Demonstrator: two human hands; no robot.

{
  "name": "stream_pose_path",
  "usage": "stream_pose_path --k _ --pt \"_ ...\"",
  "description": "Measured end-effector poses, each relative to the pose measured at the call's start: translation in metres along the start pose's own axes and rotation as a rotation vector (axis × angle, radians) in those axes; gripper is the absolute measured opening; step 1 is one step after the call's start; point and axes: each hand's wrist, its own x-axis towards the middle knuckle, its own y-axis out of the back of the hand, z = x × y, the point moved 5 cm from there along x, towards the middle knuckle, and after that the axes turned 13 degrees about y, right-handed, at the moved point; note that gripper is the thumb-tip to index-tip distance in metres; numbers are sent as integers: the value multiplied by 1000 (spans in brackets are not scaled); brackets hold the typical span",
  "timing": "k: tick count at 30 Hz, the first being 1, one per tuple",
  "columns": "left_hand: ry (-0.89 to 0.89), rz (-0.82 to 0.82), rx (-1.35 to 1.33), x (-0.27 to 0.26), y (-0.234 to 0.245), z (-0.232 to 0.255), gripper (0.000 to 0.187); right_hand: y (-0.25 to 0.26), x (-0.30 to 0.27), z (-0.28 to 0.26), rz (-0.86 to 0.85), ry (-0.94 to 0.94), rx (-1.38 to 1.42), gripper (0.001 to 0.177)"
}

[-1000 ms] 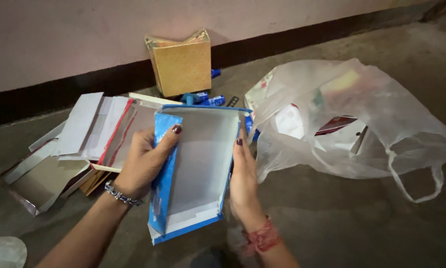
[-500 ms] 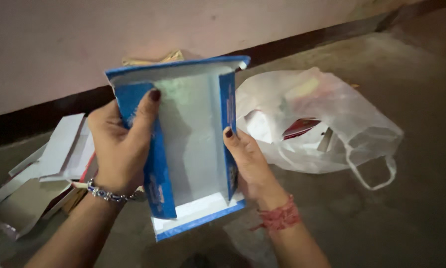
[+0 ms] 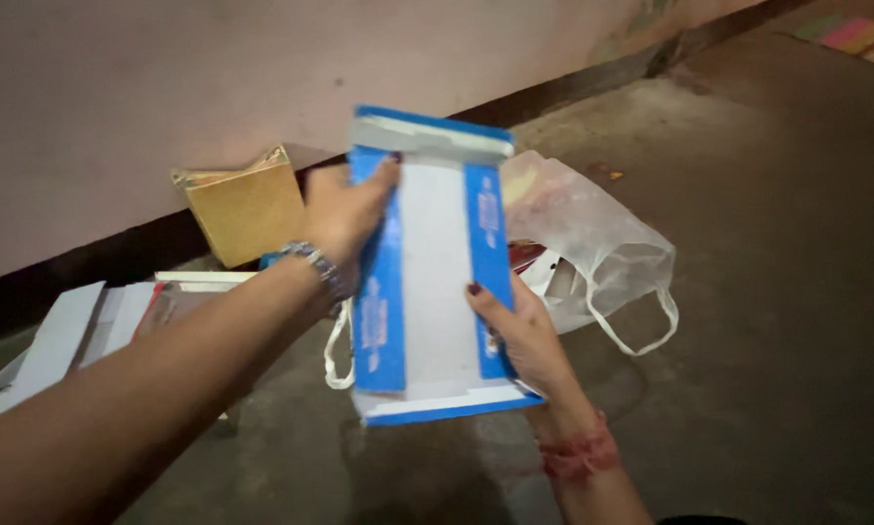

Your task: The person sits on the floor and packs various cardboard boxes into a white plastic bag. They pick up boxes of different sizes and colors, fold them, and place them into the bag one by one. The workspace includes scattered boxes, a glue gun, and other small items on the floor.

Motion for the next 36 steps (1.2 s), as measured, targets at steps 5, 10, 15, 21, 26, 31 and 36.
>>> stream_pose_path --k 5,10,15,21,26,31,36 --pt "-100 39 750 37 -52 -29 64 75 -26 23 180 -230 92 38" --pt "-480 154 1338 33 -68 -48 70 121 -68 33 361 -426 131 41" --pt "-401 253 1666 41 -44 -75 81 141 -79 49 400 -549 125 43" --pt "-877 296 1713 64 -38 -90 75 150 -59 77 333 -627 -15 45" --pt "-1265 -48 1753 68 -98 -138 57 170 -54 84 428 -659 -54 46" --pt "-1148 -289 1834 74 -120 -169 31 194 -51 61 493 -616 -35 47" --pt "-1042 -152 1600 85 -125 -144 28 229 -50 36 557 -619 38 51"
